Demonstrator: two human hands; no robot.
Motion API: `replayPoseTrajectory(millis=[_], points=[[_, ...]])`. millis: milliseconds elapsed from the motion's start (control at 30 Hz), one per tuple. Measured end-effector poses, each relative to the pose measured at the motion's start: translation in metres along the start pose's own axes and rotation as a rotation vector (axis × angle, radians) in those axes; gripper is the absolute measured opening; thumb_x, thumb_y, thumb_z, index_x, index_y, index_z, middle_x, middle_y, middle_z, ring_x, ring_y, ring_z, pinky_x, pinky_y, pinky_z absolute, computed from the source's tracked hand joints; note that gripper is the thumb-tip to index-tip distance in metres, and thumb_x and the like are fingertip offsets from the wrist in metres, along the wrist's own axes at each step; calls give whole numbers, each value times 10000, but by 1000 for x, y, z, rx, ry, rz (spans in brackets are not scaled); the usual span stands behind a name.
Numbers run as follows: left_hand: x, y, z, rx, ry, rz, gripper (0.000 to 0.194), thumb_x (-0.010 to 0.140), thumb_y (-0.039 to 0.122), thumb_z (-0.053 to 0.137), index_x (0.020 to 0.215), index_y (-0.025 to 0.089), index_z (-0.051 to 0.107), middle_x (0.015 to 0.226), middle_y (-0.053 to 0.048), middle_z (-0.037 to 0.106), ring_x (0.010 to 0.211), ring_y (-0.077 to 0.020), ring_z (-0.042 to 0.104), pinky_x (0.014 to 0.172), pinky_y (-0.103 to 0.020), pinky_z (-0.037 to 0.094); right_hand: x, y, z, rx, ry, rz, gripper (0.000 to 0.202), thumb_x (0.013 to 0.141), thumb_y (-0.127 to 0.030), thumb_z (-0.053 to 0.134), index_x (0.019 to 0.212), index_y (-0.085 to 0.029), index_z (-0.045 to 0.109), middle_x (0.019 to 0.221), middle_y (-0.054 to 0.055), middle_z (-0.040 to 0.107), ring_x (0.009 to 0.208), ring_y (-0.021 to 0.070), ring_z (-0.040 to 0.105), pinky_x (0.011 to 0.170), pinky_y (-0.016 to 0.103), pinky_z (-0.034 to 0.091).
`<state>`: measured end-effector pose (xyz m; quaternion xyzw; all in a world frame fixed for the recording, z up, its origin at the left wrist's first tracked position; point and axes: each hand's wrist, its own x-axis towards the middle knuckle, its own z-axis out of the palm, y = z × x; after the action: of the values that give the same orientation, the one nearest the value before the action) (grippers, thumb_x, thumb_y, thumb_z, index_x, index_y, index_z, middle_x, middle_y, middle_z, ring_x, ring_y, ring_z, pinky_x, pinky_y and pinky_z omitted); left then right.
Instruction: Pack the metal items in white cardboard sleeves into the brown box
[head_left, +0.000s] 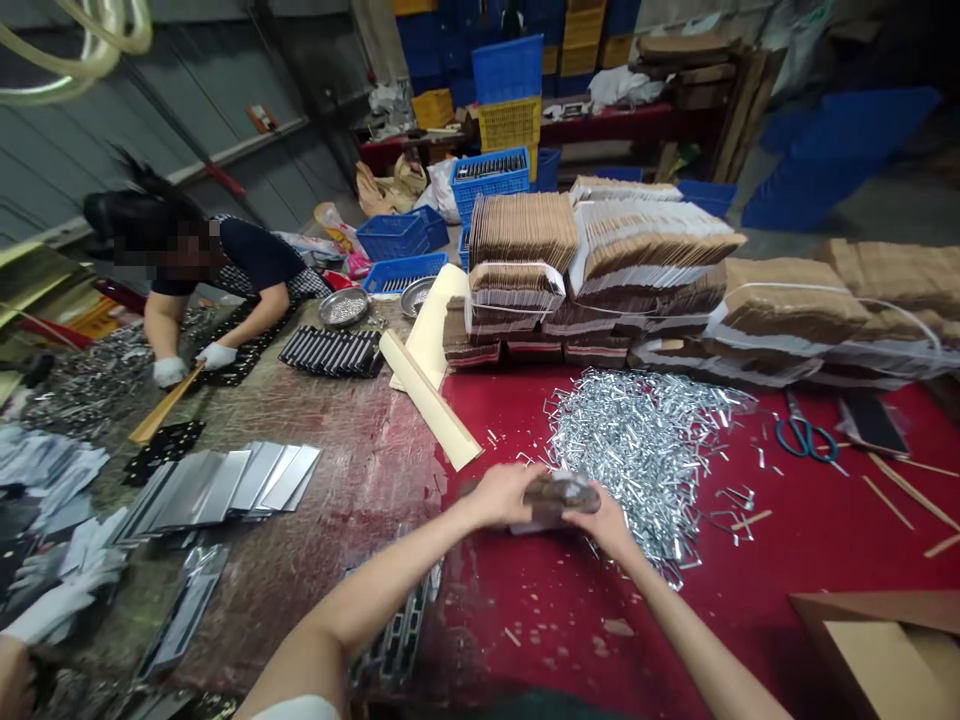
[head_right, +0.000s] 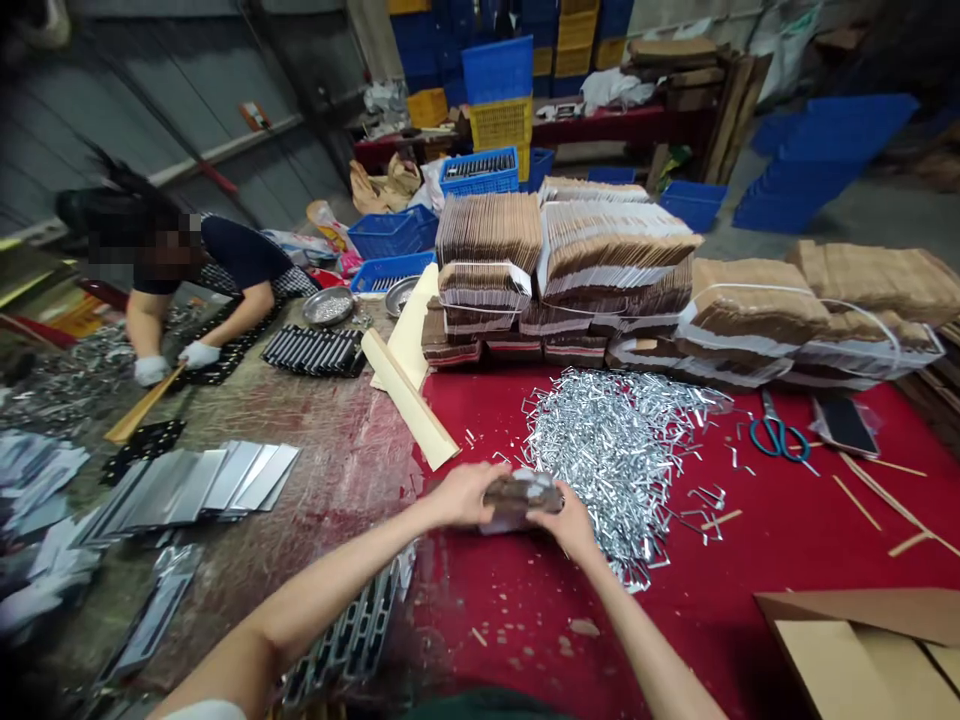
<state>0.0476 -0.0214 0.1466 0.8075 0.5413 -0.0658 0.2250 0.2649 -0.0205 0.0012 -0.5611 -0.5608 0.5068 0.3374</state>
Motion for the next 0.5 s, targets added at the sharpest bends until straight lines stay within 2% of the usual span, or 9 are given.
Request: replayPoseTrajectory(millis=[100, 167, 200, 267, 333, 433, 500], points=[[68, -25, -63, 32, 78, 60, 757, 652, 342, 651, 1343, 252, 354, 1175, -77, 579, 1054, -258, 562, 880, -335, 432, 74, -35, -18, -35, 101, -72, 742, 491, -460, 783, 1126, -186, 517, 962, 56, 677, 877, 245, 631, 836, 403, 480], [116, -44, -87, -10, 46, 54, 793, 618, 305, 682, 1340, 249, 359, 1190, -64, 582, 1042, -239, 573, 867, -304, 444, 119, -47, -23, -57, 120, -66, 702, 505, -482, 770, 1089, -174, 534, 964, 70, 676, 875, 250, 631, 820, 400, 481], [139, -54, -93, -30, 12, 20, 799, 601, 291, 696, 1330, 248, 371, 1188, -56, 587, 1029, -229, 580, 853, -291, 452, 139, -48, -22, -66, 125, -46, 673, 519, -489, 760, 1070, -172, 540, 969, 78, 675, 874, 251, 633, 807, 395, 483], [178, -74, -92, -31, -40, -88, 781, 582, 270, 710, 1300, 224, 407, 1194, -65, 586, 1030, -230, 580, 842, -290, 464, 169, -43, -15, -92, 144, 18, 638, 545, -486, 742, 1059, -172, 535, 989, 91, 669, 882, 253, 636, 785, 381, 487], [207, -94, -82, 1, -45, -176, 738, 595, 243, 697, 1279, 188, 425, 1220, -97, 564, 1061, -236, 565, 849, -302, 467, 189, -30, -3, -164, 185, 106, 641, 562, -494, 726, 1073, -169, 516, 990, 108, 664, 884, 265, 637, 768, 384, 485], [231, -116, -63, 27, -58, -189, 764, 603, 220, 685, 1307, 186, 392, 1249, -115, 536, 1089, -229, 552, 850, -302, 472, 201, -12, 14, -291, 202, 194, 656, 572, -543, 698, 1068, -157, 509, 946, 129, 659, 859, 297, 635, 740, 407, 475], [235, -122, -55, 49, -93, -215, 818, 603, 241, 694, 1346, 216, 353, 1248, -115, 537, 1090, -248, 554, 855, -339, 476, 199, -6, 19, -306, 209, 149, 631, 577, -555, 687, 1045, -166, 521, 910, 118, 656, 827, 299, 634, 716, 402, 474]])
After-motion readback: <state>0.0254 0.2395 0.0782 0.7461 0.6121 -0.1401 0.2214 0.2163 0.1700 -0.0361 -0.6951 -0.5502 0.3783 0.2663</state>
